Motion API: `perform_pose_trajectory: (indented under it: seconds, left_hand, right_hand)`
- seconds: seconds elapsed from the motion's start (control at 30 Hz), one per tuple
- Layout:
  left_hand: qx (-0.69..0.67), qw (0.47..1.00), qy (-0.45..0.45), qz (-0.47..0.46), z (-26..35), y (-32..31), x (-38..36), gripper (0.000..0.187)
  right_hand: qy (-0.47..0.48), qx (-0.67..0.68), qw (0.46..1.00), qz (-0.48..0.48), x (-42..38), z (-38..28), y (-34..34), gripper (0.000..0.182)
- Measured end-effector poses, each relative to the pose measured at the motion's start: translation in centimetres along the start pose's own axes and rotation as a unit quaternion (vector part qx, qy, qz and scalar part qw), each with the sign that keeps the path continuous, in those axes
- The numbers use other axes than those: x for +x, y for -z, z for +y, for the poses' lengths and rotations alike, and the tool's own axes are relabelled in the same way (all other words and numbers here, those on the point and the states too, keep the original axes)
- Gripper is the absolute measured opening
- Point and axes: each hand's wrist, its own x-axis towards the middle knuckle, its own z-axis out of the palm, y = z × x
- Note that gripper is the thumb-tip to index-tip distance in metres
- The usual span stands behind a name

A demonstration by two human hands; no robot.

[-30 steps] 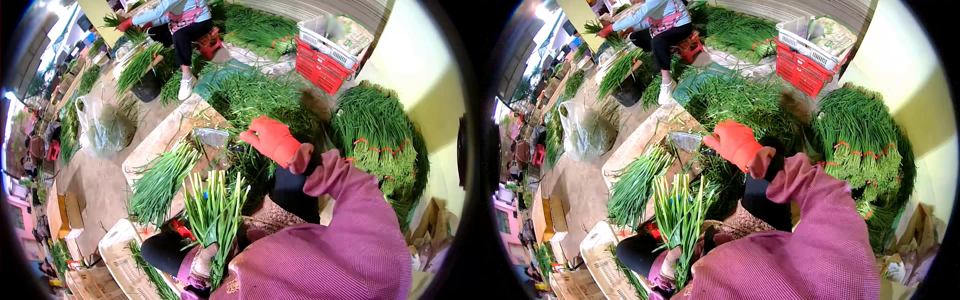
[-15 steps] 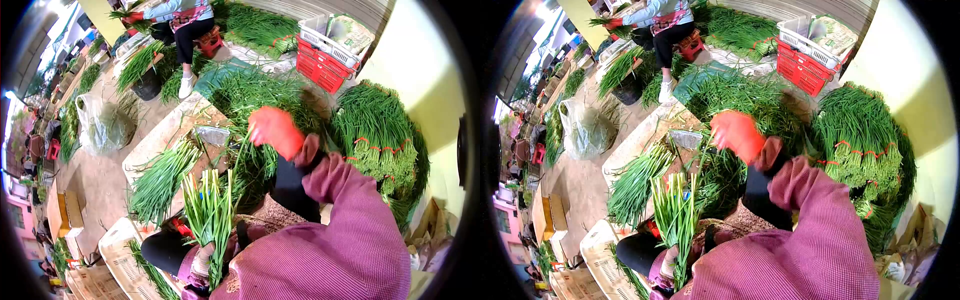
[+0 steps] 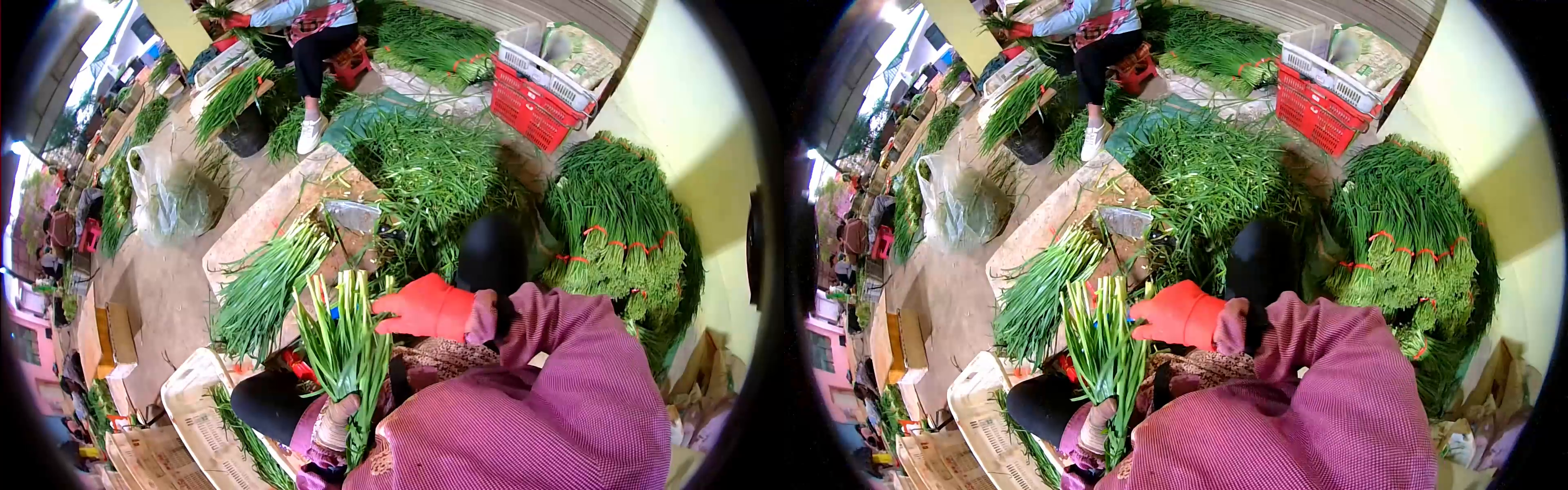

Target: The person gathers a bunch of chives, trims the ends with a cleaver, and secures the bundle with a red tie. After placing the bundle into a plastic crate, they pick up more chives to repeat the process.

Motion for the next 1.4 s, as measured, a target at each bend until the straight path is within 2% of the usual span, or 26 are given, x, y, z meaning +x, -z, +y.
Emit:
perform_pose_trajectory:
  seconds: [0.07,0.17,0.33,0.4,0.43,0.53,0.57,0.63,0.7,0.73,0.77,0.83,0.87,0.9,0.93,1.0,1.03,1.07,1.1,1.13,1.2,1.23,1.27,1.33,1.37,1.4]
  left_hand:
    - [-0.006,1.0,0.005,-0.02,0.4,-1.1,0.2,0.073]
    - [0.069,0.996,-0.029,-0.038,0.2,-0.9,0.6,0.078]
    - [0.132,0.989,-0.01,-0.058,-1.3,1.6,1.8,0.076]
    - [0.073,0.995,0.052,-0.039,-0.8,1.5,1.0,0.074]
    - [-0.016,0.997,0.07,-0.026,1.9,-4.0,-0.7,0.072]
    - [0.037,0.999,0.014,-0.029,0.8,-1.0,-0.4,0.071]
    - [0.035,0.999,0.01,-0.028,0.1,0.9,-0.2,0.071]
    - [0.087,0.994,0.056,-0.025,-1.5,5.9,0.1,0.061]
    - [0.114,0.99,0.08,-0.025,-1.8,6.6,0.1,0.056]
    - [0.041,0.996,0.067,-0.034,-1.6,6.0,-0.3,0.052]
    - [-0.031,0.997,0.053,-0.044,-1.3,5.2,-0.7,0.049]
    - [-0.049,0.998,0.033,-0.038,0.3,0.7,-1.3,0.047]
    - [-0.067,0.997,0.013,-0.031,0.9,-0.6,-1.5,0.046]
    - [-0.057,0.996,0.029,-0.055,0.6,0.4,-1.1,0.046]
    - [-0.056,0.997,0.026,-0.053,0.9,0.6,-1.2,0.046]
    - [-0.021,0.999,0.029,-0.037,1.4,0.5,-1.5,0.043]
    - [-0.03,0.999,0.007,-0.039,1.6,-0.6,-1.6,0.043]
    - [-0.03,0.999,0.005,-0.038,1.6,-0.5,-1.7,0.043]
    - [-0.041,0.998,0.007,-0.037,1.6,-0.4,-1.8,0.042]
    - [-0.052,0.998,0.01,-0.037,1.4,-0.3,-1.9,0.042]
    - [-0.046,0.999,0.012,0.004,0.8,0.9,-2.1,0.042]
    - [-0.039,0.999,0.019,-0.012,0.7,1.3,-1.9,0.041]
    - [-0.031,0.999,0.025,-0.028,0.6,1.9,-1.6,0.04]
    - [0.012,0.998,0.048,-0.034,0.3,3.0,-1.2,0.043]
    - [0.025,0.998,0.049,-0.005,1.5,1.1,-1.8,0.044]
    - [0.039,0.998,0.051,0.024,2.2,-0.5,-2.1,0.046]
  right_hand:
    - [0.013,0.009,0.999,-0.028,0.5,0.8,-0.8,0.026]
    - [0.086,-0.121,0.988,0.033,1.2,1.6,-1.4,0.012]
    - [0.131,-0.129,0.979,0.092,2.4,2.6,-0.6,0.014]
    - [0.1,-0.215,0.96,0.149,3.4,3.7,0.5,0.011]
    - [0.027,-0.251,0.952,0.174,3.9,4.4,2.1,0.01]
    - [-0.209,-0.247,0.912,0.252,5.1,8.2,8.4,0.02]
    - [-0.204,-0.248,0.913,0.253,4.5,8.9,8.9,0.02]
    - [-0.228,-0.193,0.872,0.387,3.6,10.2,9.3,0.035]
    - [-0.276,-0.085,0.95,0.12,1.8,5.2,9.9,0.052]
    - [-0.197,0.029,0.98,-0.005,2.0,6.2,7.6,0.062]
    - [-0.079,0.177,0.973,-0.126,2.6,8.5,2.4,0.073]
    - [-0.01,0.359,0.922,-0.144,0.5,5.0,-3.0,0.082]
    - [-0.007,0.434,0.876,-0.209,-0.4,2.6,-2.6,0.081]
    - [-0.013,0.329,0.917,-0.223,-0.5,2.9,-6.1,0.077]
    - [-0.006,0.243,0.937,-0.25,-0.2,2.2,-7.1,0.057]
    - [0.056,0.247,0.917,-0.309,0.5,2.1,-7.1,0.027]
    - [0.018,0.237,0.937,-0.256,0.3,1.6,-6.5,0.017]
    - [0.143,0.13,0.97,-0.15,0.8,3.9,-7.6,0.018]
    - [0.175,-0.017,0.984,-0.015,1.1,4.9,-6.4,0.013]
    - [0.029,-0.241,0.97,0.026,2.2,4.5,-3.3,0.008]
    - [-0.026,-0.325,0.936,0.133,2.7,8.6,2.2,0.016]
    - [-0.11,-0.444,0.873,0.171,3.2,10.0,3.7,0.026]
    - [-0.143,-0.393,0.877,0.234,2.6,10.1,5.0,0.044]
    - [-0.191,-0.271,0.938,0.099,2.0,6.9,7.4,0.06]
    - [-0.223,-0.131,0.966,-0.031,2.0,5.3,7.6,0.066]
    - [-0.247,0.014,0.956,-0.159,1.9,3.9,7.1,0.072]
